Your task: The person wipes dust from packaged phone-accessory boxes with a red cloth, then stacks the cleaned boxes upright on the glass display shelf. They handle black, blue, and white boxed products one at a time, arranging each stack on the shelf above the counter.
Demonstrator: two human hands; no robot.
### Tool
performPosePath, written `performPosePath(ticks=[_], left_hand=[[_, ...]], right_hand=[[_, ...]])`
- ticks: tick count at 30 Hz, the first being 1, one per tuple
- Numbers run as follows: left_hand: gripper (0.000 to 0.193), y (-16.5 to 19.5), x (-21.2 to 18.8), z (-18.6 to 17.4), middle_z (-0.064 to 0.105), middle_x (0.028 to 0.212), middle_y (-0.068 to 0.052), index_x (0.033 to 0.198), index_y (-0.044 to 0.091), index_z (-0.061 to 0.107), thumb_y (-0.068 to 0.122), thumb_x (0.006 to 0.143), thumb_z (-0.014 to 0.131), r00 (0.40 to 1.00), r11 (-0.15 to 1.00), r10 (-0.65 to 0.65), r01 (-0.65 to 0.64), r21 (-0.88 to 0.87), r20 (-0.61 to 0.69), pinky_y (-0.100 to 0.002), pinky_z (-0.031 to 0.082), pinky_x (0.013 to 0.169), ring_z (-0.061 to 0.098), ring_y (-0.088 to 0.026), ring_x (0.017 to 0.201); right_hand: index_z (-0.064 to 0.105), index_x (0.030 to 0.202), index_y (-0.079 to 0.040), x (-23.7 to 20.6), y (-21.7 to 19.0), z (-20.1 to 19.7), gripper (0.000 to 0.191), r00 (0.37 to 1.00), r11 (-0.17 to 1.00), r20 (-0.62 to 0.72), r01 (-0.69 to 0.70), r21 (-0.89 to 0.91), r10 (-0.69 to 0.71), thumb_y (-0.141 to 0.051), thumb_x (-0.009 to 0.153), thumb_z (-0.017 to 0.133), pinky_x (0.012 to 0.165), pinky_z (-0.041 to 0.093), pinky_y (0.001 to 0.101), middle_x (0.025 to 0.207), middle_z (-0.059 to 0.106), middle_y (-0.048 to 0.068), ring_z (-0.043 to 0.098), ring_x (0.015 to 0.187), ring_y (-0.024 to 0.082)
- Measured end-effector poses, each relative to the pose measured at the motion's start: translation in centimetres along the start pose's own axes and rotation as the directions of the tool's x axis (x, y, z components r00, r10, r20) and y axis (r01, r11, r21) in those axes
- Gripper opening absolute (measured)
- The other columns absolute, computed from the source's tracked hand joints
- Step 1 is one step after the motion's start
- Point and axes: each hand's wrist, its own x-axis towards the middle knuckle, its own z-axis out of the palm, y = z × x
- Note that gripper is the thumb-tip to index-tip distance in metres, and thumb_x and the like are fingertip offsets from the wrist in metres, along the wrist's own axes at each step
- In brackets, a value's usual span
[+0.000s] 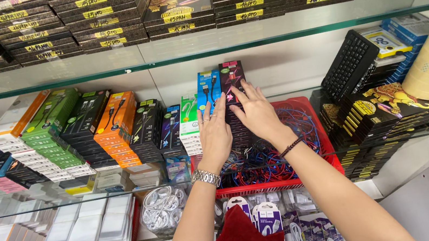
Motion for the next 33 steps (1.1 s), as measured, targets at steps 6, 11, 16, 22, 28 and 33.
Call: performPosePath(ticks=[6,11,16,22,28,33], left_hand=[[0.079,0.5,0.1,-1.1,0.047,0.154,-0.02,0.159,0.011,0.033,-0.001,0.085,0.058,0.998,0.998,0.058,-0.058,-0.03,-0.019,-0.056,0.017,0.124,0.036,-0.041,0.146],[0.048,-2.1,-5.2,-2.1,0.059,0.138,-0.022,0.145,0.006,0.05,0.005,0.098,0.057,0.961,0.957,-0.146,0.076,-0.28,-0.237,-0.048,0.04,0.111,0.054,-0.04,0.13],[0.011,-6.2,-14.2,-2.3,0.074,0.077,-0.013,0.104,0.006,0.062,0.015,0.105,0.057,0.853,0.8,-0.506,0.52,-0.299,0.128,-0.046,0.056,0.068,0.075,-0.035,0.075],[0.036,-7.1,-19.4,1.2,0.071,0.077,-0.018,0.124,0.007,0.044,0.016,0.093,0.06,0.752,0.712,-0.656,0.645,-0.278,0.066,-0.052,0.053,0.067,0.071,-0.04,0.074],[0.049,-7.8,-26.4,3.8,0.072,0.104,-0.026,0.103,0.0,0.07,0.048,0.094,0.064,0.509,0.645,-0.712,0.746,0.166,0.484,-0.049,0.052,0.093,0.068,-0.041,0.103],[0.064,-5.1,-30.6,4.3,0.069,0.112,-0.024,0.104,-0.001,0.069,0.058,0.081,0.078,0.299,0.581,-0.696,0.769,0.268,0.653,-0.043,0.051,0.098,0.066,-0.036,0.113]], right_hand=[[0.056,0.143,-0.001,0.0,-1.7,-2.3,0.063,0.98,0.972,-0.128,0.123,-0.202,-0.15,-0.038,0.092,0.065,0.111,0.033,0.0549,0.149,0.044,0.033,0.043,0.134,0.05],[0.061,0.131,-0.006,-8.4,-5.1,-1.8,0.04,0.974,0.923,-0.164,-0.083,0.375,0.154,-0.033,0.101,0.062,0.099,0.05,0.0429,0.123,0.063,0.014,0.062,0.113,0.034],[0.049,0.148,-0.007,-19.0,-7.8,0.4,0.078,0.777,0.927,0.599,-0.054,0.371,-0.194,-0.044,0.091,0.088,0.104,0.041,0.0556,0.134,0.053,0.03,0.042,0.133,0.049],[0.029,0.16,-0.025,-24.2,-7.7,2.4,0.106,0.554,0.971,0.824,-0.239,0.022,0.118,-0.032,0.07,0.084,0.101,0.048,0.0409,0.142,0.044,0.02,0.05,0.128,0.035],[0.054,0.143,-0.022,-24.8,-4.3,5.0,0.059,0.71,0.89,0.674,-0.42,0.176,0.202,-0.024,0.085,0.068,0.102,0.05,0.041,0.132,0.062,0.011,0.062,0.122,0.033],[0.052,0.143,-0.026,-25.6,-3.9,5.5,0.06,0.685,0.871,0.675,-0.474,0.127,0.275,-0.027,0.085,0.068,0.103,0.049,0.0409,0.133,0.056,0.012,0.059,0.122,0.033]])
